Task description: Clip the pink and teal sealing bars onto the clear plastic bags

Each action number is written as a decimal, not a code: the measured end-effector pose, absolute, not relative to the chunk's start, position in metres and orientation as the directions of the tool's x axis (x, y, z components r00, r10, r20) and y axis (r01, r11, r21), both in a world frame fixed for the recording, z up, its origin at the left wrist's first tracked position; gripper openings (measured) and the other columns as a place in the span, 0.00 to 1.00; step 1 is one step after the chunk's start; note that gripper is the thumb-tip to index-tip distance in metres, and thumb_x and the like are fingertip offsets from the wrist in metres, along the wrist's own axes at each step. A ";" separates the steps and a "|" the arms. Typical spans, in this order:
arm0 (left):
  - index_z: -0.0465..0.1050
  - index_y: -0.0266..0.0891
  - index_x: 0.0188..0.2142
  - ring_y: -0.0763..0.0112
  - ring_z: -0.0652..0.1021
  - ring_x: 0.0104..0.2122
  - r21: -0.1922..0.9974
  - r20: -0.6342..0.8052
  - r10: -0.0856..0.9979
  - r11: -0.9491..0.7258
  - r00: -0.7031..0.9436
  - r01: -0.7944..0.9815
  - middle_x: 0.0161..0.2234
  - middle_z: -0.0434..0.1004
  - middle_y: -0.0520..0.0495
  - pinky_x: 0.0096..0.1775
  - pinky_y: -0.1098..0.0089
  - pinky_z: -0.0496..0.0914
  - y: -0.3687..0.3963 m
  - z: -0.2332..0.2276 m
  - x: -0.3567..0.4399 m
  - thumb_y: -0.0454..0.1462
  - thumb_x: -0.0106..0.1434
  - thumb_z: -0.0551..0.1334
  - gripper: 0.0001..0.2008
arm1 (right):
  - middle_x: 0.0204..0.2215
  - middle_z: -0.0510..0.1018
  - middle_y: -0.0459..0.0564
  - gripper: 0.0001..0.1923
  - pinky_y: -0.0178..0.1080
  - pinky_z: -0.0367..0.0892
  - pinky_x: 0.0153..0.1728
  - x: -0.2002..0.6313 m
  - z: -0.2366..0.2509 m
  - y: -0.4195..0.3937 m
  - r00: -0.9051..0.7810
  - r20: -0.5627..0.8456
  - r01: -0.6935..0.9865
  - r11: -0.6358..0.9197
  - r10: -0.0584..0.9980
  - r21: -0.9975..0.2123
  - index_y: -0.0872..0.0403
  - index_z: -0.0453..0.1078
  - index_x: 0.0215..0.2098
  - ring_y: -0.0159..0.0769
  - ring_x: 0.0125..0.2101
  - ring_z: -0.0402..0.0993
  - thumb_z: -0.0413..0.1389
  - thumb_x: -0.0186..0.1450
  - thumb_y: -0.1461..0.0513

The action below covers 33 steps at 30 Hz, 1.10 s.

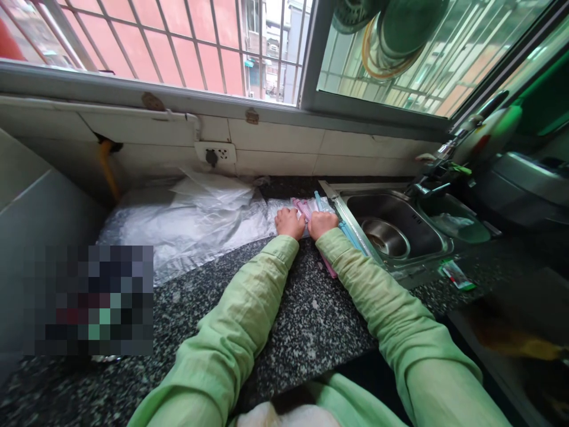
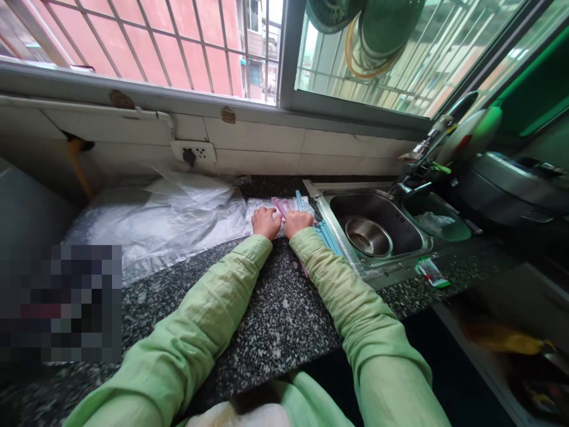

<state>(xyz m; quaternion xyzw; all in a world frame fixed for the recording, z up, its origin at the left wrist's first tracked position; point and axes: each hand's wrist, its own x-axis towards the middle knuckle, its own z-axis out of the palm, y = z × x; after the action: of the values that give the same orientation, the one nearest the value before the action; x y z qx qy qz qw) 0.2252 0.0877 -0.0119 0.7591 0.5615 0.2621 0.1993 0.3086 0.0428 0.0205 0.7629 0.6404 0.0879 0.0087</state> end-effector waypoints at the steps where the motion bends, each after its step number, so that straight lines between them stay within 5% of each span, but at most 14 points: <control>1: 0.71 0.36 0.44 0.53 0.64 0.47 0.607 0.178 0.960 -0.282 0.218 0.743 0.44 0.67 0.37 0.46 0.59 0.59 0.087 -0.010 0.225 0.43 0.58 0.52 0.19 | 0.33 0.75 0.63 0.16 0.45 0.59 0.36 0.308 0.020 0.040 0.172 0.153 0.973 -0.192 0.973 0.126 0.61 0.69 0.40 0.45 0.36 0.71 0.43 0.63 0.61; 12: 0.71 0.37 0.44 0.57 0.66 0.46 0.707 0.230 0.968 -0.234 0.095 0.667 0.42 0.69 0.39 0.48 0.62 0.59 0.093 -0.007 0.206 0.45 0.58 0.53 0.19 | 0.29 0.74 0.58 0.11 0.39 0.55 0.31 0.297 0.021 0.009 0.020 0.336 0.966 -0.104 0.942 0.235 0.59 0.68 0.33 0.41 0.32 0.68 0.47 0.60 0.60; 33: 0.71 0.37 0.38 0.65 0.67 0.41 0.675 0.382 0.924 -0.292 0.018 0.677 0.36 0.70 0.44 0.46 0.66 0.59 0.043 -0.004 0.090 0.40 0.55 0.58 0.13 | 0.23 0.72 0.52 0.11 0.38 0.47 0.28 0.222 0.003 -0.025 -0.238 0.501 0.970 0.174 0.832 0.171 0.57 0.68 0.27 0.36 0.27 0.64 0.48 0.59 0.59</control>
<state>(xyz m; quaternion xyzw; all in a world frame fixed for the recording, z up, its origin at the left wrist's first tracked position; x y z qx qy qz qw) 0.0902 0.0427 -0.0039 0.6965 0.5747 0.4012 0.1537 0.2223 -0.0250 0.0026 0.5993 0.7516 0.2322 -0.1483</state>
